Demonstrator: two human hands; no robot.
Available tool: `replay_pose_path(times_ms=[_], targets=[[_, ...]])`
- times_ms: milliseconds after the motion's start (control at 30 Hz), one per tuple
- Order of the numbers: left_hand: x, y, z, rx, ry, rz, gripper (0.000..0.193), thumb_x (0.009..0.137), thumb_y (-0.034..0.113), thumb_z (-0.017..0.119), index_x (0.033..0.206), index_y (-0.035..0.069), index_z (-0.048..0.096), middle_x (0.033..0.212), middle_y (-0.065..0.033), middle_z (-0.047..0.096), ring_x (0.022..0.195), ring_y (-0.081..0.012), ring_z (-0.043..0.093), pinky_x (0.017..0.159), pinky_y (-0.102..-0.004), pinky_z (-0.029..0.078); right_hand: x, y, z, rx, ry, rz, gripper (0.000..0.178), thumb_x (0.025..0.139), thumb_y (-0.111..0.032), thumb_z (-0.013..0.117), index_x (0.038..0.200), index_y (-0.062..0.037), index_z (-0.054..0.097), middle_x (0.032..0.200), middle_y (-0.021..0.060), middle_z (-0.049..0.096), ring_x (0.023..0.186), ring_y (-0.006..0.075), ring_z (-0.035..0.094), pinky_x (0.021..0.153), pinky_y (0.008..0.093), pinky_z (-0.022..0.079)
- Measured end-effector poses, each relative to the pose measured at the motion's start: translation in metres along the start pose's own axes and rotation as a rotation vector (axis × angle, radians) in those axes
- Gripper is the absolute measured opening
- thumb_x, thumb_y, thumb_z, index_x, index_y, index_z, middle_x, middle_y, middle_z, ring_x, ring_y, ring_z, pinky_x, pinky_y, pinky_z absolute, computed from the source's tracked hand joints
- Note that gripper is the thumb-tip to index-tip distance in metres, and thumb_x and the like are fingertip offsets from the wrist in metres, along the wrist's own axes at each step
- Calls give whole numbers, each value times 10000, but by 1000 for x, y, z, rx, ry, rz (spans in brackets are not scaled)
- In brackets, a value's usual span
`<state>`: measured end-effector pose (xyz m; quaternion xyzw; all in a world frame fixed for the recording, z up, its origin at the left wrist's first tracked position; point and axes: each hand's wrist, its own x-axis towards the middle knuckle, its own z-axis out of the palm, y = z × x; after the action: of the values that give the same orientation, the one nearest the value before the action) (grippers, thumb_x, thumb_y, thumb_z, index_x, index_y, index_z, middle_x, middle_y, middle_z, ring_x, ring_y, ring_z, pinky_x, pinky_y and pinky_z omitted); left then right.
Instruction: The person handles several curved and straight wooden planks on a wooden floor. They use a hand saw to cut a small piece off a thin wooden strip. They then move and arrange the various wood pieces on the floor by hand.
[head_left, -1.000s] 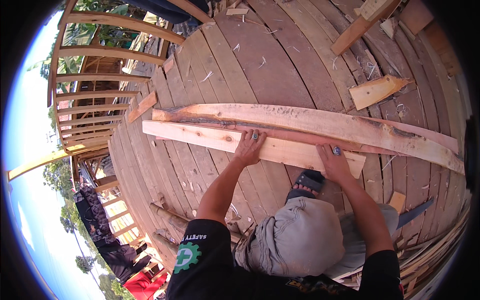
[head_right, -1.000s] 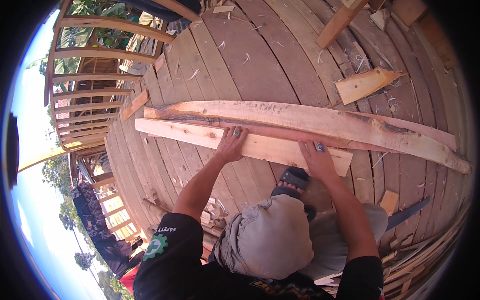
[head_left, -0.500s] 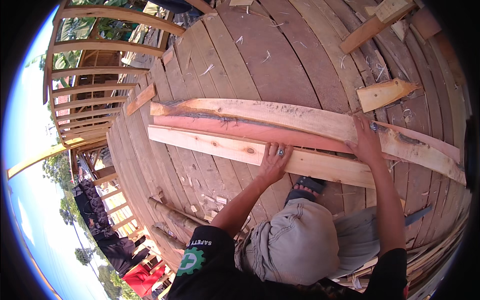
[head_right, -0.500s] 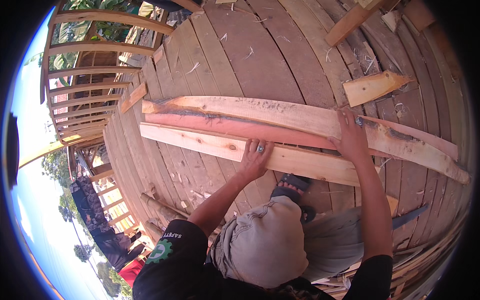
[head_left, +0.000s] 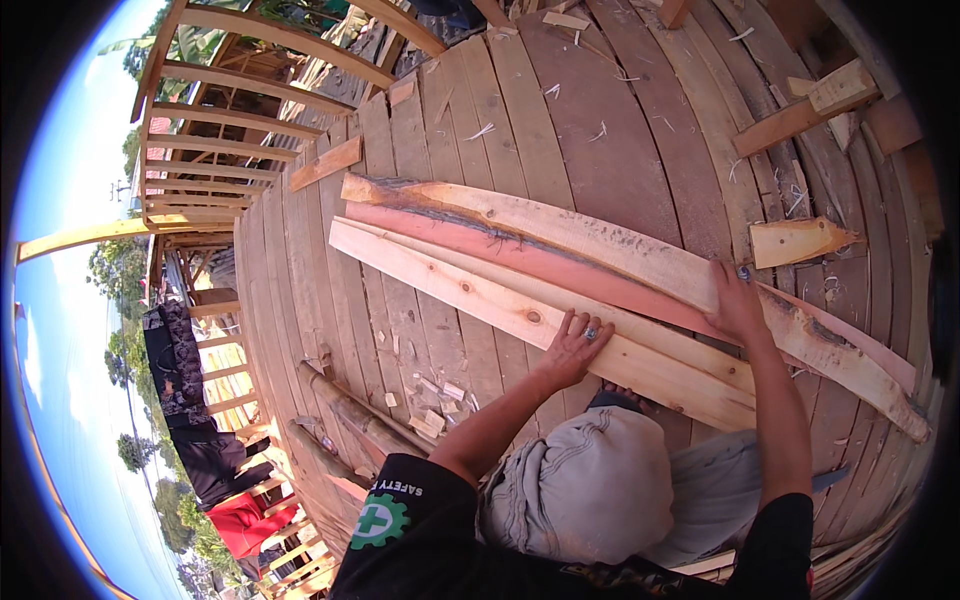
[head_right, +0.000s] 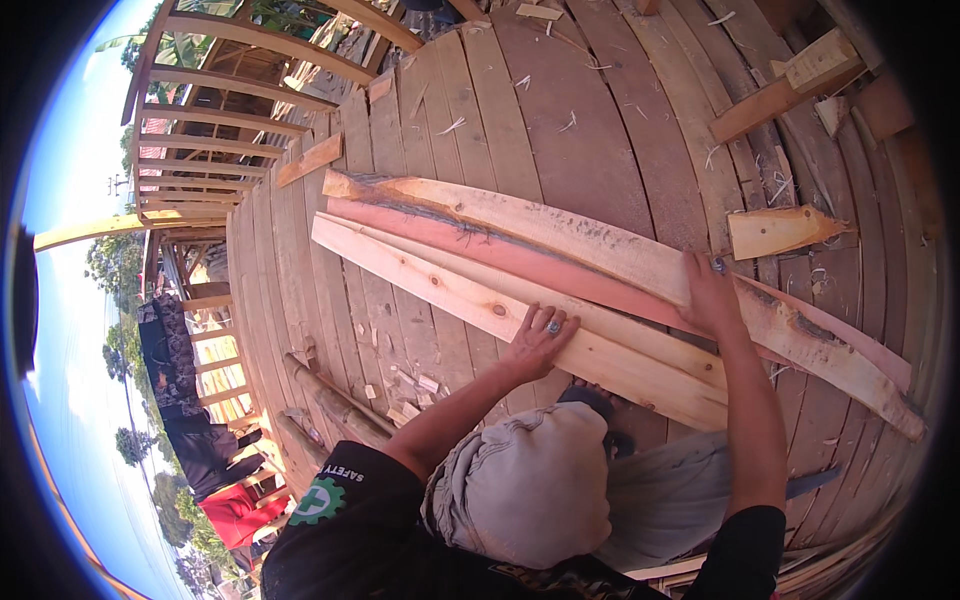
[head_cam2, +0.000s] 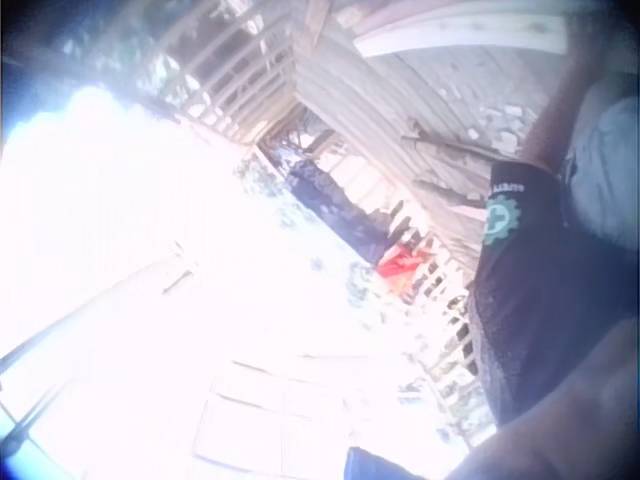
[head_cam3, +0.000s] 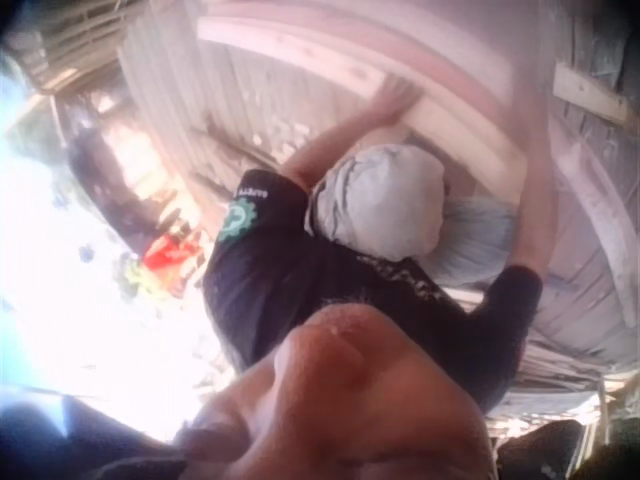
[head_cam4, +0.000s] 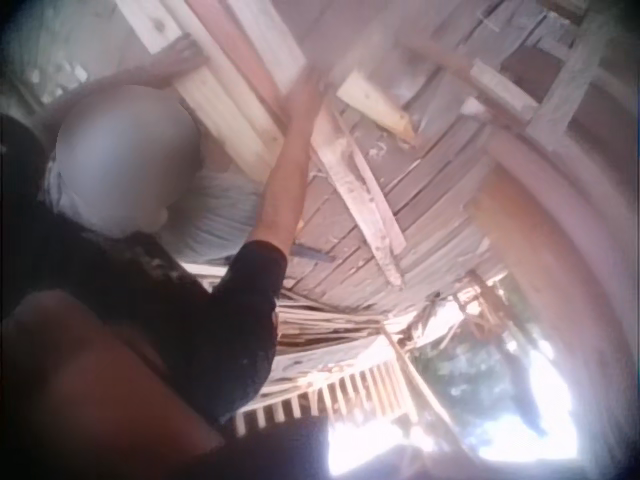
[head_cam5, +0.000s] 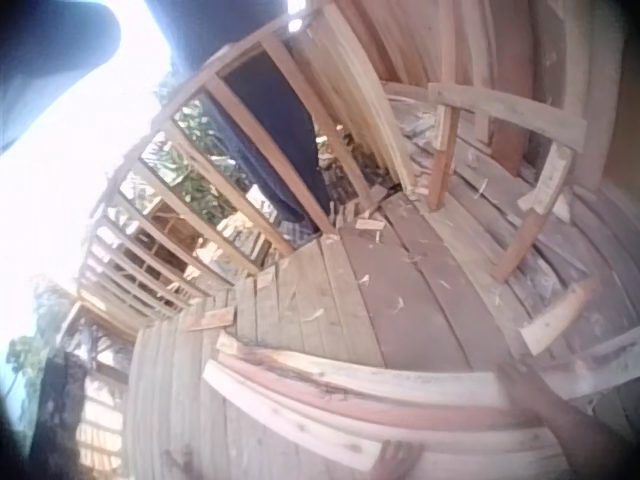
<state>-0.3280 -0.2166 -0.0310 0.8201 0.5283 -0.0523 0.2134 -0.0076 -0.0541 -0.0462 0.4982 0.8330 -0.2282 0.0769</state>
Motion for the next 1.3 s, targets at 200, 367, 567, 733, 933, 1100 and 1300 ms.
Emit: replay_pose_path(times_ms=[200, 367, 567, 733, 933, 1100, 1300], targets=[[1, 0, 23, 133, 94, -49, 848, 710, 127, 727, 1463, 62, 344, 1442, -186, 391, 1390, -379, 318, 1170, -600, 164, -6, -12, -5, -9, 33, -1, 964, 619, -225, 852, 1420, -30, 351, 1401, 160, 437, 1287, 333, 473, 1107, 476, 352], [-12, 0, 2, -277, 218, -364, 840, 760, 184, 730, 1468, 11, 312, 1446, -226, 362, 1388, -391, 305, 1153, -554, 212, -22, -21, -26, 30, 4, 35, 956, 622, -223, 847, 1419, -23, 360, 1393, 159, 449, 1296, 332, 463, 1105, 470, 352], [-27, -93, 50, -894, 876, -1179, 679, 883, 177, 695, 1397, -72, 328, 1327, -236, 472, 1178, -323, 519, 992, -421, 437, -18, -16, 8, -31, 158, -69, 825, 667, -253, 822, 1362, -23, 444, 1323, 155, 492, 1246, 347, 482, 1054, 456, 385], [-41, -137, 54, -1760, 991, -1396, 516, 933, 159, 648, 1341, -51, 413, 1262, -206, 535, 1072, -301, 606, 910, -478, 520, -49, -82, 3, 10, -97, -213, 715, 713, -330, 794, 1289, -20, 507, 1226, 149, 504, 1182, 312, 500, 989, 443, 413], [-55, -138, 35, -1781, 802, -1391, 386, 1003, 228, 565, 1326, 33, 485, 1264, -125, 554, 1113, -284, 581, 919, -464, 521, -83, -117, 42, -145, -5, -250, 907, 636, -352, 828, 1378, -14, 430, 1213, 152, 490, 1173, 330, 493, 1025, 491, 382], [-76, -124, 16, -1817, 692, -1168, 404, 1025, 239, 516, 1390, 83, 440, 1312, -101, 536, 1171, -259, 546, 1005, -447, 463, -91, -107, 41, 103, -106, -140, 998, 572, -308, 844, 1416, -19, 395, 1237, 159, 469, 1181, 342, 481, 1030, 468, 393], [-44, -104, -21, -1897, 781, -1018, 344, 1012, 208, 544, 1301, 31, 480, 1249, -105, 559, 1100, -263, 581, 973, -439, 501, -91, -84, -5, 166, -40, -73, 977, 574, -234, 838, 1418, -26, 391, 1294, 169, 443, 1237, 347, 446, 1063, 432, 385]])
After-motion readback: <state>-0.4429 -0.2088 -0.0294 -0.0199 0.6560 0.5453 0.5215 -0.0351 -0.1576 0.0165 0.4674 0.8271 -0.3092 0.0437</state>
